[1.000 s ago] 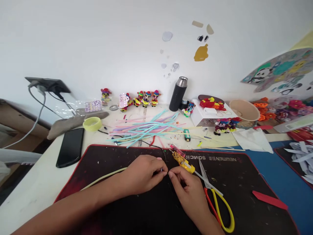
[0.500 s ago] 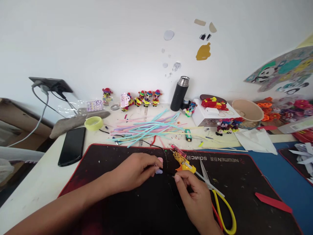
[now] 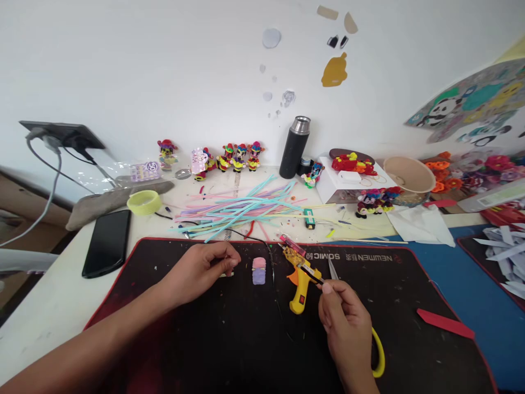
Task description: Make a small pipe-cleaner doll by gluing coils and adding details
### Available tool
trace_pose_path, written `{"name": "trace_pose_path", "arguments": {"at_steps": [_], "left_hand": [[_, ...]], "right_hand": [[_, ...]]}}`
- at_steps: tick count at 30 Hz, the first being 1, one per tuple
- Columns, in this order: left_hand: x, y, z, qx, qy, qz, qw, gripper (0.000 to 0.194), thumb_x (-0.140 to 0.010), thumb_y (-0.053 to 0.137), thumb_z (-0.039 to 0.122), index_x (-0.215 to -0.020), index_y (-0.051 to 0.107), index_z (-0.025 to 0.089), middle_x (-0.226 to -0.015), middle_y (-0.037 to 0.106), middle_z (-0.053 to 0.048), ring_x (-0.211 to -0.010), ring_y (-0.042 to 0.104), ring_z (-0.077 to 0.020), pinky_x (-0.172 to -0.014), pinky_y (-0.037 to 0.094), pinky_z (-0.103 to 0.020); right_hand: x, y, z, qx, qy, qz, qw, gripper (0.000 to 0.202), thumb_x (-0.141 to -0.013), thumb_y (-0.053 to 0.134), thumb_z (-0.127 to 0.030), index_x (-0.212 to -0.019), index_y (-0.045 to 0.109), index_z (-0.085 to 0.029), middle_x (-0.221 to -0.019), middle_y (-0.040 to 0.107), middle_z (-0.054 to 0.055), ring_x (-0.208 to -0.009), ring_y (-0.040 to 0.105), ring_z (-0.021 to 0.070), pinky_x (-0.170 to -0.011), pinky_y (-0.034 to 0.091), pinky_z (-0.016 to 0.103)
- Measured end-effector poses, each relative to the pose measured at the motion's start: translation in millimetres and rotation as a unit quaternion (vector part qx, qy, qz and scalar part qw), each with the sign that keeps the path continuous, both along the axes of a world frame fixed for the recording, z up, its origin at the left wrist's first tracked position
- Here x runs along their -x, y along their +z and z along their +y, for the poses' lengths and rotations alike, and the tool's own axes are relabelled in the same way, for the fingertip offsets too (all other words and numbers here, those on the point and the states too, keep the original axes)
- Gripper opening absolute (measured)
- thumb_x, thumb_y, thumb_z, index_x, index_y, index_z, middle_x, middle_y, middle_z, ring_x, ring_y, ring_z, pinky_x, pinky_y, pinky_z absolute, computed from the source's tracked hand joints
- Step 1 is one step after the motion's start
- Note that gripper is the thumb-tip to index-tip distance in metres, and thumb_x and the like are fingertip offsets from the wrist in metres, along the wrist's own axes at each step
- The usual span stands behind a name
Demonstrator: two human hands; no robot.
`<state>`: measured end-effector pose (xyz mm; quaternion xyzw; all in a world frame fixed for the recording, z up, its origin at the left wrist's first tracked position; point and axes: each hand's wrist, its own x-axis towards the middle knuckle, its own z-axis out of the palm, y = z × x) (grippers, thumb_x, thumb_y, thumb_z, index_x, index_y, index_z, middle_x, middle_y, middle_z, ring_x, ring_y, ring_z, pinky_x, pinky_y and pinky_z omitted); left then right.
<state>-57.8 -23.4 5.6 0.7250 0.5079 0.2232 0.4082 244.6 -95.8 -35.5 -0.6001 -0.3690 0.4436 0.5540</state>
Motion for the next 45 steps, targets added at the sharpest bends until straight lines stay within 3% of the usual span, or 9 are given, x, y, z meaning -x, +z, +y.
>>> {"name": "trace_pose_path", "arguments": {"at_steps": [3,5,8,10,13,22,34,45], "left_hand": [[-5,-5.0,0,-0.081,-0.017,0.051,0.995,0.032,-0.107,0.054,0.045,-0.092,0.071,0.022,-0.087,0.073,-0.002,-0.082,0.068,-0.0192,-0.077,0.051,-0.031],[-10,-9.4,-1,-0.147,-0.037,0.09,0.984,0.03,-0.101,0.065,0.05,-0.109,0.072,0.021,-0.103,0.076,-0.007,-0.098,0.068,-0.0247,-0.089,0.053,-0.037],[-20,-17.7,-2,-0.202,-0.073,0.142,0.966,0.055,-0.093,0.078,0.052,-0.136,0.063,0.02,-0.127,0.072,-0.013,-0.119,0.063,-0.0317,-0.108,0.049,-0.05],[-27,-23.0,-4,-0.215,-0.09,0.166,0.958,0.065,-0.09,0.081,0.052,-0.142,0.059,0.018,-0.135,0.069,-0.015,-0.125,0.06,-0.0342,-0.112,0.046,-0.055],[-34,-27.8,-5,-0.225,-0.103,0.188,0.95,0.064,-0.09,0.081,0.047,-0.141,0.058,0.015,-0.136,0.068,-0.016,-0.127,0.058,-0.0356,-0.112,0.046,-0.056],[-44,-28.0,-4,-0.23,-0.113,0.17,0.952,0.035,-0.091,0.071,0.024,-0.124,0.062,0.016,-0.124,0.07,-0.012,-0.119,0.06,-0.0317,-0.108,0.047,-0.05],[-49,-16.8,12,-0.268,-0.108,0.27,0.918,0.032,-0.096,0.066,0.028,-0.124,0.065,0.013,-0.123,0.071,-0.016,-0.116,0.058,-0.0364,-0.103,0.046,-0.054],[-44,-23.4,11,-0.241,-0.104,0.253,0.931,0.05,-0.094,0.073,0.034,-0.139,0.06,0.015,-0.13,0.069,-0.015,-0.123,0.057,-0.0365,-0.109,0.043,-0.056]], "right_hand": [[1,-0.6,0,0.005,0.008,-0.001,1.0,0.044,-0.091,0.076,-0.061,-0.085,0.07,-0.019,-0.051,0.038,-0.009,-0.043,0.032,0.0089,-0.039,0.026,0.019],[1,-0.4,0,0.005,0.012,-0.01,1.0,0.044,-0.092,0.075,-0.062,-0.084,0.069,-0.019,-0.051,0.038,-0.009,-0.043,0.032,0.0091,-0.039,0.025,0.019],[2,-0.3,-1,0.0,0.018,-0.023,1.0,0.043,-0.093,0.074,-0.06,-0.083,0.069,-0.019,-0.052,0.037,-0.008,-0.044,0.031,0.0095,-0.039,0.024,0.02],[2,-0.5,-1,-0.002,0.022,-0.029,0.999,0.042,-0.094,0.073,-0.059,-0.084,0.069,-0.019,-0.053,0.037,-0.008,-0.044,0.032,0.0099,-0.04,0.025,0.02],[2,-0.8,-1,-0.007,0.025,-0.042,0.999,0.042,-0.094,0.072,-0.06,-0.085,0.071,-0.019,-0.054,0.038,-0.008,-0.045,0.033,0.0105,-0.039,0.026,0.021],[2,-4.9,-2,-0.004,0.037,-0.08,0.996,0.042,-0.096,0.068,-0.06,-0.085,0.071,-0.019,-0.056,0.039,-0.007,-0.046,0.033,0.011,-0.039,0.026,0.022],[3,-4.0,-1,-0.005,0.052,-0.102,0.993,0.045,-0.096,0.066,-0.062,-0.082,0.07,-0.019,-0.055,0.039,-0.007,-0.046,0.034,0.0117,-0.04,0.027,0.022],[3,-5.2,-2,-0.01,0.054,-0.107,0.993,0.042,-0.096,0.068,-0.059,-0.083,0.072,-0.019,-0.057,0.044,-0.005,-0.048,0.036,0.0121,-0.041,0.029,0.023]]}}
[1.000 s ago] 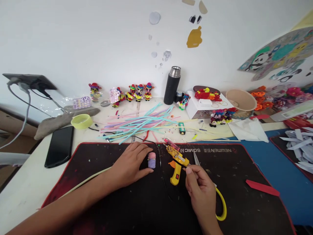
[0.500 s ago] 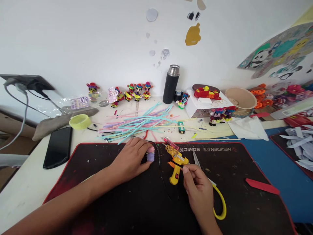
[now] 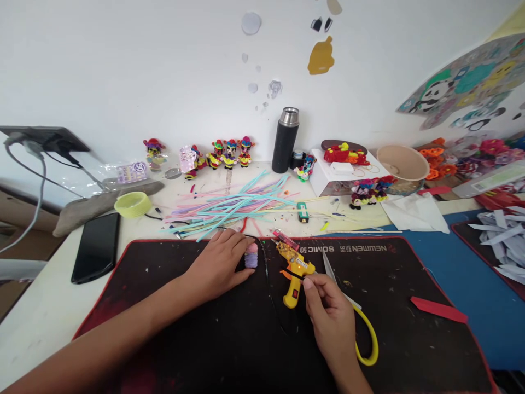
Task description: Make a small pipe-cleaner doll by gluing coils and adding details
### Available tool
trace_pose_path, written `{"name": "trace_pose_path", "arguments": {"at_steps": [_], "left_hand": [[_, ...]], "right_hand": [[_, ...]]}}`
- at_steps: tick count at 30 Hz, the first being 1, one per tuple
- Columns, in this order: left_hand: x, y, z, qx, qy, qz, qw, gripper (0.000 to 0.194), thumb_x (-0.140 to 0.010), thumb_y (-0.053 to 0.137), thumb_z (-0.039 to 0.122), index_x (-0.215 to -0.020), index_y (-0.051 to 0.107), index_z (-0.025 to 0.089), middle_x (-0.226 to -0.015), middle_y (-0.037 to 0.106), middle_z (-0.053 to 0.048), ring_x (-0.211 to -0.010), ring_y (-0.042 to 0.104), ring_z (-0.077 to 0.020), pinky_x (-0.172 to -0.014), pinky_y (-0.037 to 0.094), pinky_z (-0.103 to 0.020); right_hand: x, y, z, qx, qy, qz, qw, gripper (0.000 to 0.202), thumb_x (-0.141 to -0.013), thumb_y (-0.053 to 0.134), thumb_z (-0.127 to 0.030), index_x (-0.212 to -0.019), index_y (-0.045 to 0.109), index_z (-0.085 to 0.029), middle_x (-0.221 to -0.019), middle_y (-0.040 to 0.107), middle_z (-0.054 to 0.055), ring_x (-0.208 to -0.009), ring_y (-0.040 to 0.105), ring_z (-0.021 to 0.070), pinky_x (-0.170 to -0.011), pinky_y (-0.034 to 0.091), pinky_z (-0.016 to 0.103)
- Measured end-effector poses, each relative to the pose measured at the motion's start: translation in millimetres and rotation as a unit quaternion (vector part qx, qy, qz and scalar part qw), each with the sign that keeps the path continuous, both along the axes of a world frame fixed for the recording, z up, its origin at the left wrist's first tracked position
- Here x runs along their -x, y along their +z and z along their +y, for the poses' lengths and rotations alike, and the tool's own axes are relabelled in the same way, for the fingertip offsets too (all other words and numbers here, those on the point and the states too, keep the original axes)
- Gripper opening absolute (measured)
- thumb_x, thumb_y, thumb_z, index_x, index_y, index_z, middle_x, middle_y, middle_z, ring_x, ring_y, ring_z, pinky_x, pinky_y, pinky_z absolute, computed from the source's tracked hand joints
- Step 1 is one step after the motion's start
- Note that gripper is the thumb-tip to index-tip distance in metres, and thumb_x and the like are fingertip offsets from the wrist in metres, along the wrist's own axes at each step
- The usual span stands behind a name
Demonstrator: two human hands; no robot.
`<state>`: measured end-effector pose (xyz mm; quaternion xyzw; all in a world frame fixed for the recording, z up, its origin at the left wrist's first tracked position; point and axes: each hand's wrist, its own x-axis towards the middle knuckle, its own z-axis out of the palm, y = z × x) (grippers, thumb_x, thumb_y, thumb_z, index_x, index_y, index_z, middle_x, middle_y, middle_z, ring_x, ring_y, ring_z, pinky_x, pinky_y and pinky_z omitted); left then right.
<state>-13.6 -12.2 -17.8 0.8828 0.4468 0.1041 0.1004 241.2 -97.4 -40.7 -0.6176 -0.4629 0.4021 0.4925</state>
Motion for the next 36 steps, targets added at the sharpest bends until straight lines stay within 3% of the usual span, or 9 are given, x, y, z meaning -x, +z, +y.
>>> {"name": "trace_pose_path", "arguments": {"at_steps": [9,11,16,20,24,28,33,36], "left_hand": [[6,-0.2,0,-0.022,0.003,-0.037,0.999,0.074,-0.09,0.077,0.059,-0.148,0.056,0.017,-0.136,0.068,-0.018,-0.125,0.059,-0.038,-0.11,0.046,-0.058],[6,3.8,-3,-0.037,0.002,-0.064,0.997,0.065,-0.095,0.074,0.055,-0.145,0.058,0.018,-0.137,0.068,-0.017,-0.126,0.059,-0.0363,-0.11,0.047,-0.057],[-9,17.5,-18,-0.097,-0.038,-0.133,0.986,0.028,-0.105,0.061,0.028,-0.131,0.067,0.018,-0.124,0.074,-0.012,-0.117,0.062,-0.028,-0.108,0.048,-0.047],[-27,23.1,-26,-0.118,-0.1,-0.125,0.98,0.027,-0.103,0.063,0.022,-0.13,0.068,0.017,-0.117,0.077,-0.01,-0.114,0.063,-0.0282,-0.105,0.047,-0.043],[-36,21.6,-28,-0.126,-0.131,-0.103,0.978,0.018,-0.106,0.059,0.023,-0.119,0.071,0.018,-0.101,0.079,-0.006,-0.098,0.064,-0.0259,-0.095,0.046,-0.041],[-35,18.3,-29,-0.118,-0.139,-0.107,0.977,0.016,-0.106,0.057,0.02,-0.113,0.072,0.018,-0.09,0.077,-0.004,-0.092,0.063,-0.0249,-0.087,0.044,-0.04],[-31,17.4,-29,-0.095,-0.141,-0.116,0.979,0.019,-0.106,0.055,0.017,-0.099,0.072,0.019,-0.076,0.07,-0.002,-0.082,0.06,-0.0237,-0.075,0.039,-0.038],[-25,17.0,-26,-0.087,-0.126,-0.144,0.978,0.02,-0.107,0.053,0.016,-0.099,0.071,0.019,-0.078,0.071,-0.003,-0.082,0.059,-0.0233,-0.076,0.039,-0.037]], "right_hand": [[1,0.3,1,0.003,0.007,-0.019,1.0,0.039,-0.098,0.066,-0.054,-0.082,0.072,-0.019,-0.059,0.049,-0.003,-0.051,0.041,0.0135,-0.045,0.033,0.023],[1,0.9,1,-0.002,0.008,-0.033,0.999,0.038,-0.098,0.066,-0.052,-0.081,0.072,-0.019,-0.059,0.052,-0.002,-0.052,0.044,0.0141,-0.047,0.036,0.023],[3,3.0,1,-0.028,0.019,-0.062,0.998,0.033,-0.099,0.065,-0.046,-0.082,0.073,-0.019,-0.064,0.063,0.001,-0.054,0.053,0.0154,-0.052,0.043,0.024],[6,5.9,-2,-0.055,0.051,-0.093,0.993,0.028,-0.101,0.063,-0.04,-0.083,0.073,-0.02,-0.064,0.066,0.0,-0.053,0.057,0.0154,-0.052,0.044,0.024],[8,10.9,-4,-0.081,0.1,-0.142,0.982,0.026,-0.102,0.06,-0.033,-0.081,0.07,-0.021,-0.059,0.058,-0.003,-0.051,0.054,0.0139,-0.051,0.04,0.023],[11,13.0,-4,-0.086,0.118,-0.161,0.976,0.026,-0.103,0.058,-0.029,-0.081,0.069,-0.021,-0.058,0.051,-0.005,-0.05,0.05,0.0127,-0.051,0.038,0.023],[14,11.0,-3,-0.07,0.141,-0.164,0.974,0.023,-0.103,0.058,-0.029,-0.084,0.07,-0.021,-0.06,0.053,-0.005,-0.052,0.053,0.0126,-0.053,0.039,0.023],[9,11.3,-4,-0.06,0.141,-0.167,0.974,0.024,-0.103,0.059,-0.031,-0.086,0.071,-0.021,-0.06,0.057,-0.005,-0.052,0.055,0.0128,-0.052,0.039,0.022]]}}
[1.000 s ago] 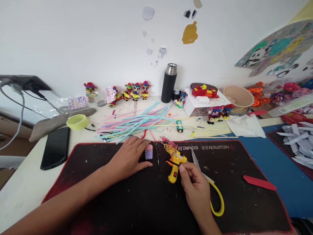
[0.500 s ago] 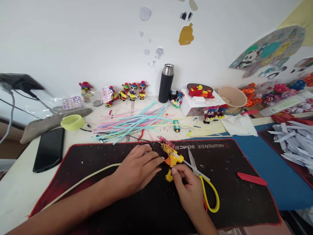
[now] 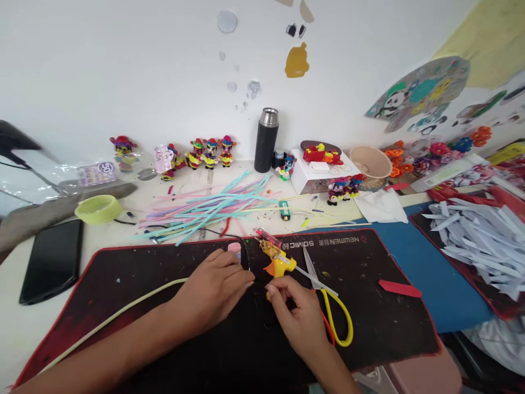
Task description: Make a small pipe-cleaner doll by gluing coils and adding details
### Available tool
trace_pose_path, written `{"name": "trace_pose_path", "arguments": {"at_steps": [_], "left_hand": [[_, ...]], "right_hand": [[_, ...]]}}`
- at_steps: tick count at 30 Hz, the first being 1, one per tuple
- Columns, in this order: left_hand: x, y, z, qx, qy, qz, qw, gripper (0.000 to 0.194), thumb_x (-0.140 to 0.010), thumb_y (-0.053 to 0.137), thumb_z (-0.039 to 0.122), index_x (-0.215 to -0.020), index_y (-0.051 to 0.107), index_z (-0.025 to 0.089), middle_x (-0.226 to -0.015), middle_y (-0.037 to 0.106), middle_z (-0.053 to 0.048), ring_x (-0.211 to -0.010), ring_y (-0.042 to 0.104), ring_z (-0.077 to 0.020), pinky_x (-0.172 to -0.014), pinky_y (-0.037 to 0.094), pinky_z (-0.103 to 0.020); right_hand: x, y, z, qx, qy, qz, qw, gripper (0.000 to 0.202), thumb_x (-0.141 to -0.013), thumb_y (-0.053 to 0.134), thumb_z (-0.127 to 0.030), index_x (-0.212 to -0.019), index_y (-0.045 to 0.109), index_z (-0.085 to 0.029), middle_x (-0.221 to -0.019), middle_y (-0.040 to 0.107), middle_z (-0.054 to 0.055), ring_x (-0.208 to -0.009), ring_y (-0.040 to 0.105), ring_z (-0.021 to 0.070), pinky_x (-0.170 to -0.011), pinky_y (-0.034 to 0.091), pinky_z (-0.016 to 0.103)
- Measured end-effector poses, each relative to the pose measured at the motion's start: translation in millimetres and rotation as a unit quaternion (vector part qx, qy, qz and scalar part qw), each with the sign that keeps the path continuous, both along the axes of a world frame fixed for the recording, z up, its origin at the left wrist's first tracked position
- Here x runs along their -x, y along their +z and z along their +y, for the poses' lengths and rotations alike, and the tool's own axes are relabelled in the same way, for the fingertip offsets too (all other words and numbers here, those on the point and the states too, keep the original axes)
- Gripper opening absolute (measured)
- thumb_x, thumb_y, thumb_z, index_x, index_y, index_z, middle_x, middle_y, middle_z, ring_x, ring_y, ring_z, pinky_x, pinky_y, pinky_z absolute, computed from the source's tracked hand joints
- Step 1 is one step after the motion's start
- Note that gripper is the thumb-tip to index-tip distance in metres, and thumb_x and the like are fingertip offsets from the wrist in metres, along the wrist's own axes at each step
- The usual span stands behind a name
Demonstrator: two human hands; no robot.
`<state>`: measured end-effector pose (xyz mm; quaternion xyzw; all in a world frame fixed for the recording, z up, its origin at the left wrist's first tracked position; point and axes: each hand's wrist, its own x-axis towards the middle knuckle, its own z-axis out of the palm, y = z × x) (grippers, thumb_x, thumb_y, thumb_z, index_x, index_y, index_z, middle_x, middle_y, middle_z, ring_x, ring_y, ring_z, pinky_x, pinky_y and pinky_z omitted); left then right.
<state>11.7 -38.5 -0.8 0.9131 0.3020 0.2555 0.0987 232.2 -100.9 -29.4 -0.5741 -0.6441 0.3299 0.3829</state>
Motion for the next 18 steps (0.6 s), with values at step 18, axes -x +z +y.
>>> {"name": "trace_pose_path", "arguments": {"at_steps": [18], "left_hand": [[42,-14.3,-1,0.063,0.016,-0.069,0.996,0.013,-0.108,0.056,0.019,-0.11,0.069,0.021,-0.088,0.073,-0.002,-0.089,0.06,-0.0217,-0.083,0.045,-0.033]], "right_hand": [[-15,12.6,-5,0.083,0.121,-0.324,0.935,0.053,-0.098,0.075,-0.039,-0.148,0.064,-0.025,-0.11,0.081,0.008,-0.081,0.078,0.0259,-0.069,0.051,0.032]]}}
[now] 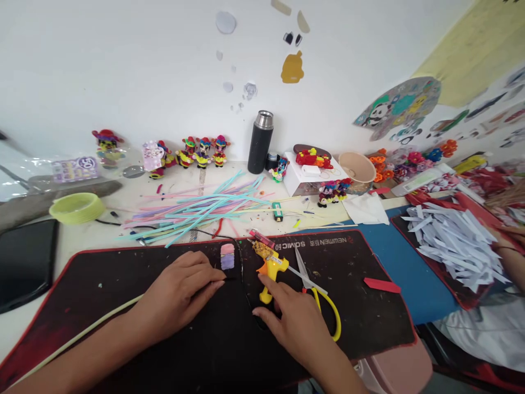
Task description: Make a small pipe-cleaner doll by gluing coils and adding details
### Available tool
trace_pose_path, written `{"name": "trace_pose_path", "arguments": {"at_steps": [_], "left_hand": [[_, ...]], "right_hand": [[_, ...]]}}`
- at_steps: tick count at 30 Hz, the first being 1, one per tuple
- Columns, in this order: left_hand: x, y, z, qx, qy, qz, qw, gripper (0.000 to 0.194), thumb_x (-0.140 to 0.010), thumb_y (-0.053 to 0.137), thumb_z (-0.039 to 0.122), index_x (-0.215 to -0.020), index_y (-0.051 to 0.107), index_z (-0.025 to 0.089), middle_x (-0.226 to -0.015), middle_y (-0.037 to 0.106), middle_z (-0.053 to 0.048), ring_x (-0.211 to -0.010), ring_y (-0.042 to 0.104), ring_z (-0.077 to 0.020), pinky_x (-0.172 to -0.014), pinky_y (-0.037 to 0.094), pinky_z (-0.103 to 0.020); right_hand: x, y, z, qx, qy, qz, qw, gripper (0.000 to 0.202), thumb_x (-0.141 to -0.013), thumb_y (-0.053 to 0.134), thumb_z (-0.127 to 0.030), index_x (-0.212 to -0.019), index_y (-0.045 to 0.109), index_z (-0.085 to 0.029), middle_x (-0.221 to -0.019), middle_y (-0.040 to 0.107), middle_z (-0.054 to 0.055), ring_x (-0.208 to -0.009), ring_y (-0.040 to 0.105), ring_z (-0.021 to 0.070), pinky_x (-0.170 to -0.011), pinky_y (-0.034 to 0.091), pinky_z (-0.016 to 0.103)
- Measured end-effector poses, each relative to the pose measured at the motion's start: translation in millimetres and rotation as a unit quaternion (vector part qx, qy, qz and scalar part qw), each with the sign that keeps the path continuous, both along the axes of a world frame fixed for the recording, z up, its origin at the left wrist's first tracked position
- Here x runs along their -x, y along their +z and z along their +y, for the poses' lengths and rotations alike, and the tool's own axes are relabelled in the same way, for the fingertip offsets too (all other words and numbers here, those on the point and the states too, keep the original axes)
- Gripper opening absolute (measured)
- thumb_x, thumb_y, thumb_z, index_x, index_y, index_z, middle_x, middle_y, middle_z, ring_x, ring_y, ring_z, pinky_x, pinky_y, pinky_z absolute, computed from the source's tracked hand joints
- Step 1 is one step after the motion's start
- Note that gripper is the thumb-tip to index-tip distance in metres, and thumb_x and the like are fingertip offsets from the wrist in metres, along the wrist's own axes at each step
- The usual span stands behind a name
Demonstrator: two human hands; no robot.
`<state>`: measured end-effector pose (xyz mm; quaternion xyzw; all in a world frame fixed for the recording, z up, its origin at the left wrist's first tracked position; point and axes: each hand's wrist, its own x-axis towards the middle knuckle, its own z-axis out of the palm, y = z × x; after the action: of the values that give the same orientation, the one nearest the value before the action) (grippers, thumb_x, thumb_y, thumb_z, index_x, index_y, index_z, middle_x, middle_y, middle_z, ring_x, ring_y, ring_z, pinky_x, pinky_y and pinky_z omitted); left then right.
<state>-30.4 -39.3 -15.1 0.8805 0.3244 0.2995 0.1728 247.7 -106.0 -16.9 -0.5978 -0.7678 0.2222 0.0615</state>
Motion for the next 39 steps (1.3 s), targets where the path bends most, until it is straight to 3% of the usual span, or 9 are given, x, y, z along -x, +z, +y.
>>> {"name": "trace_pose_path", "arguments": {"at_steps": [3,7,19,26,31,35,39], "left_hand": [[1,0.0,-3,0.008,-0.001,-0.008,1.0,0.014,-0.108,0.056,0.018,-0.11,0.069,0.021,-0.088,0.073,-0.002,-0.089,0.06,-0.0212,-0.083,0.045,-0.033],[4,-2.1,-6,0.013,-0.001,-0.016,1.0,0.014,-0.108,0.057,0.019,-0.11,0.07,0.021,-0.09,0.074,-0.001,-0.089,0.06,-0.0206,-0.083,0.046,-0.032],[1,-4.5,-7,0.013,-0.017,-0.022,1.0,0.015,-0.108,0.057,0.019,-0.112,0.071,0.021,-0.092,0.075,-0.003,-0.092,0.062,-0.0211,-0.083,0.048,-0.031],[0,-5.4,-7,0.005,-0.019,-0.014,1.0,0.016,-0.107,0.057,0.02,-0.111,0.072,0.022,-0.093,0.076,-0.002,-0.093,0.065,-0.0206,-0.086,0.05,-0.031],[-2,-5.4,-8,0.021,-0.012,-0.017,1.0,0.017,-0.108,0.056,0.022,-0.11,0.073,0.023,-0.092,0.076,-0.003,-0.092,0.066,-0.0206,-0.084,0.052,-0.031],[-2,-7.8,-10,0.032,-0.017,-0.016,0.999,0.016,-0.108,0.056,0.021,-0.112,0.072,0.023,-0.091,0.075,-0.003,-0.092,0.065,-0.0211,-0.083,0.05,-0.032],[-3,-10.0,-13,0.044,-0.019,-0.004,0.999,0.017,-0.108,0.056,0.02,-0.114,0.071,0.024,-0.094,0.075,-0.003,-0.095,0.065,-0.0213,-0.084,0.05,-0.032]], "right_hand": [[8,-2.1,6,-0.008,-0.012,0.034,0.999,0.033,-0.099,0.071,-0.029,-0.132,0.072,-0.023,-0.114,0.082,0.007,-0.086,0.08,0.0253,-0.075,0.053,0.033],[11,-8.9,7,-0.04,-0.023,0.065,0.997,0.023,-0.097,0.07,-0.022,-0.119,0.076,-0.021,-0.099,0.082,0.005,-0.067,0.074,0.0196,-0.068,0.049,0.029],[-9,-10.9,11,-0.17,-0.084,0.084,0.978,0.023,-0.1,0.059,-0.031,-0.102,0.079,-0.02,-0.059,0.065,-0.003,-0.048,0.061,0.0149,-0.056,0.039,0.027],[-27,-2.7,13,-0.21,-0.113,0.075,0.968,0.027,-0.103,0.057,-0.036,-0.101,0.079,-0.02,-0.057,0.06,-0.004,-0.048,0.059,0.0144,-0.056,0.041,0.026],[-52,5.3,21,-0.198,-0.168,0.018,0.966,0.034,-0.105,0.054,-0.043,-0.106,0.079,-0.019,-0.059,0.06,-0.002,-0.05,0.057,0.0167,-0.057,0.04,0.028],[-74,1.9,30,-0.171,-0.233,-0.022,0.957,0.042,-0.104,0.05,-0.05,-0.1,0.078,-0.02,-0.058,0.061,0.0,-0.05,0.057,0.0187,-0.053,0.035,0.029],[-79,0.2,24,-0.143,-0.234,0.05,0.96,0.04,-0.105,0.051,-0.049,-0.111,0.077,-0.02,-0.066,0.067,0.0,-0.057,0.064,0.0197,-0.058,0.043,0.029]]}}
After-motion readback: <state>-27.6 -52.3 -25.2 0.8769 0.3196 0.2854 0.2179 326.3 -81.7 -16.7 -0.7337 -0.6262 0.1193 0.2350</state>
